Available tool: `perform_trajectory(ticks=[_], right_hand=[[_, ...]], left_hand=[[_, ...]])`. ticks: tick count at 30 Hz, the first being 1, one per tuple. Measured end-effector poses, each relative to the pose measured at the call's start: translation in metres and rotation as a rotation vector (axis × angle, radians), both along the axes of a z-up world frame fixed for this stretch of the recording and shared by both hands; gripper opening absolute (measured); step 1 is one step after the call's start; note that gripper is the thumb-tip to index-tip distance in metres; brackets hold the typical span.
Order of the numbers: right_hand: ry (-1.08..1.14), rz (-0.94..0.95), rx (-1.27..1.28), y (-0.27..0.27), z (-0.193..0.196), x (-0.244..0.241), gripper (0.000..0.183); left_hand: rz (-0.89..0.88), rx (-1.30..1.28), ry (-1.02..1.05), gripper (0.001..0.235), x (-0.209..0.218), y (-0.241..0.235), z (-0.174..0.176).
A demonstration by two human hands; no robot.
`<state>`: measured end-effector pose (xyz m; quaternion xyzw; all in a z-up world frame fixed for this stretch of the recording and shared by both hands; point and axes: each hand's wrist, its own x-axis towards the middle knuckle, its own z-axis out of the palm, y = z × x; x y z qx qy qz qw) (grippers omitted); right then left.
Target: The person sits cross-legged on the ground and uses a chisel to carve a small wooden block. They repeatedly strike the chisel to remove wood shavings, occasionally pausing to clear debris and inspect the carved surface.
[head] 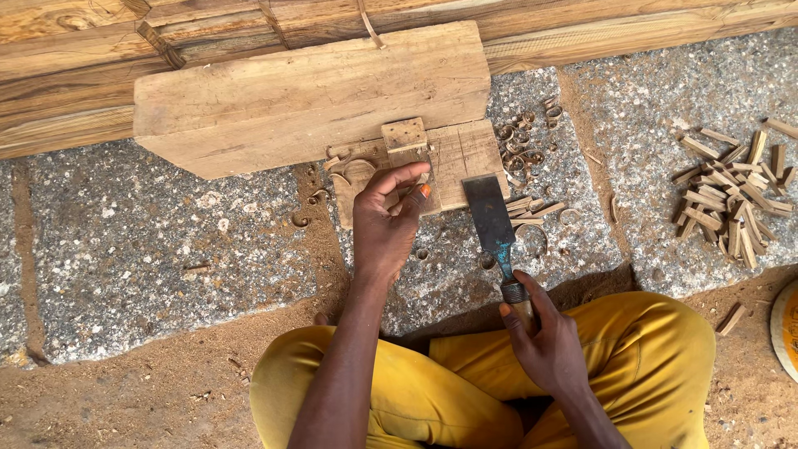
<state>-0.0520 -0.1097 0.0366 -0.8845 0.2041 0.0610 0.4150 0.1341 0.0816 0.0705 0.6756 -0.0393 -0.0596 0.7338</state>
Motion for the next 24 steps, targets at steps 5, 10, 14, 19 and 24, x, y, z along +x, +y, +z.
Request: perform_trajectory(ticks=[5,10,14,19,24], right_hand=[[0.036,-0.008,0.0,0.002,0.006,0.001,0.059],[-0.033,-0.001,0.025,0.003,0.009,0.001,0.057],[-0.007,-0.003,0.023,0.002,0.007,0.0,0.057],[-0.024,0.014,0.026,0.0,0.003,0.0,0.058],[-0.028,0.013,0.011,0.001,0.005,0.0,0.058]], left_hand=[[-0.013,0.105,-0.098,0.04,-0.002,-0.001,0.004],[-0.012,0.173,-0.087,0.046,-0.004,-0.002,0.009],[0.014,0.157,0.114,0.048,-0.001,-0.002,0.014],[0.038,0.007,0.197,0.05,0.006,0.0,0.012],[0.034,-0.025,0.167,0.053,0.004,0.002,0.012]])
